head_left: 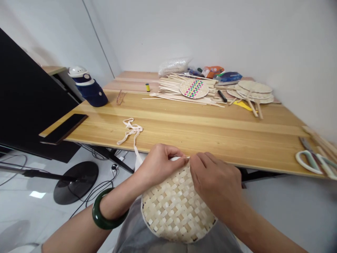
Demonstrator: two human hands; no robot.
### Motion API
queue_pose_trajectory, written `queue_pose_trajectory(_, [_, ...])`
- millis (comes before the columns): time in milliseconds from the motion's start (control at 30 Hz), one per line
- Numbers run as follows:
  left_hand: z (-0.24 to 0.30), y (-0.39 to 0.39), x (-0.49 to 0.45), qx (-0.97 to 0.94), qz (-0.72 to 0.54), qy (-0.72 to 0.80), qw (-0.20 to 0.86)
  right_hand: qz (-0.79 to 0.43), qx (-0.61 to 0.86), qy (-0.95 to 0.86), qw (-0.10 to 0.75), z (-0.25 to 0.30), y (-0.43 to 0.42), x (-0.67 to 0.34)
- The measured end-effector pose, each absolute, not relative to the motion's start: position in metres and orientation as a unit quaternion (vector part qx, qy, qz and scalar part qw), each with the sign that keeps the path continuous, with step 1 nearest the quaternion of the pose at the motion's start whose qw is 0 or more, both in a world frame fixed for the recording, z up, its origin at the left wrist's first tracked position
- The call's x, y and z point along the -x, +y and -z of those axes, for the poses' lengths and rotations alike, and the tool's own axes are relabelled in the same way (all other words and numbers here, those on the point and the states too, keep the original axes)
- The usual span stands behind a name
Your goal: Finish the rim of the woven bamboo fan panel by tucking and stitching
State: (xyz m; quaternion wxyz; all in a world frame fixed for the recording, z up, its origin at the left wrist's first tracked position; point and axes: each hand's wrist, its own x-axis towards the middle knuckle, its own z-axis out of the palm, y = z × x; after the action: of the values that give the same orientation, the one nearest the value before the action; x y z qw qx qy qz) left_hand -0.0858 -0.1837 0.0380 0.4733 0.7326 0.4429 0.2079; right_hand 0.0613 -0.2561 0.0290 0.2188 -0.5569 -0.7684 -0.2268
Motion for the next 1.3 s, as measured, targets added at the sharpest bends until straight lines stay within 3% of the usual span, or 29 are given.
queue_pose_trajectory(100, [-0.038, -0.182, 0.087, -0.726, -0.208, 0.437, 0.487, 0.179, 0.563, -0.777, 0.218, -0.031, -0.251, -0.067])
queue_pose_trajectory(267, [-0.038, -0.175, 0.097, -0.704, -0.195, 0.428, 0.531, -0.076, 0.558, -0.769, 0.303, -0.056, -0.264, -0.115])
queue_pose_trajectory(433, [-0.041, -0.179, 0.097, -0.71, -0.192, 0.406, 0.543, 0.015, 0.66, -0.606, 0.443, -0.067, -0.263, -0.153])
queue_pose_trajectory(500, [-0.044, -0.183, 0.095, -0.713, -0.189, 0.392, 0.551, -0.089, 0.669, -0.594, 0.438, -0.064, -0.255, -0.15])
queue_pose_trajectory(667, [-0.052, -0.189, 0.091, -0.716, -0.162, 0.37, 0.569, -0.496, 0.57, -0.573, 0.317, -0.056, -0.24, -0.118])
queue_pose_trajectory(900, [-0.056, -0.195, 0.094, -0.726, -0.156, 0.374, 0.556, -0.749, 0.445, -0.384, 0.305, -0.051, -0.239, -0.11])
queue_pose_trajectory(1000, [-0.059, -0.199, 0.095, -0.727, -0.152, 0.36, 0.565, -0.787, 0.415, -0.367, 0.271, -0.056, -0.237, -0.108])
queue_pose_trajectory(1067, [-0.06, -0.2, 0.095, -0.728, -0.156, 0.356, 0.565, -0.773, 0.419, -0.375, 0.293, -0.054, -0.232, -0.105])
queue_pose_trajectory(1200, [-0.055, -0.194, 0.095, -0.72, -0.165, 0.357, 0.571, -0.62, 0.48, -0.364, 0.502, -0.032, -0.21, -0.106])
queue_pose_trajectory(1300, [-0.047, -0.184, 0.094, -0.712, -0.172, 0.363, 0.576, -0.551, 0.495, -0.34, 0.579, -0.02, -0.199, -0.123])
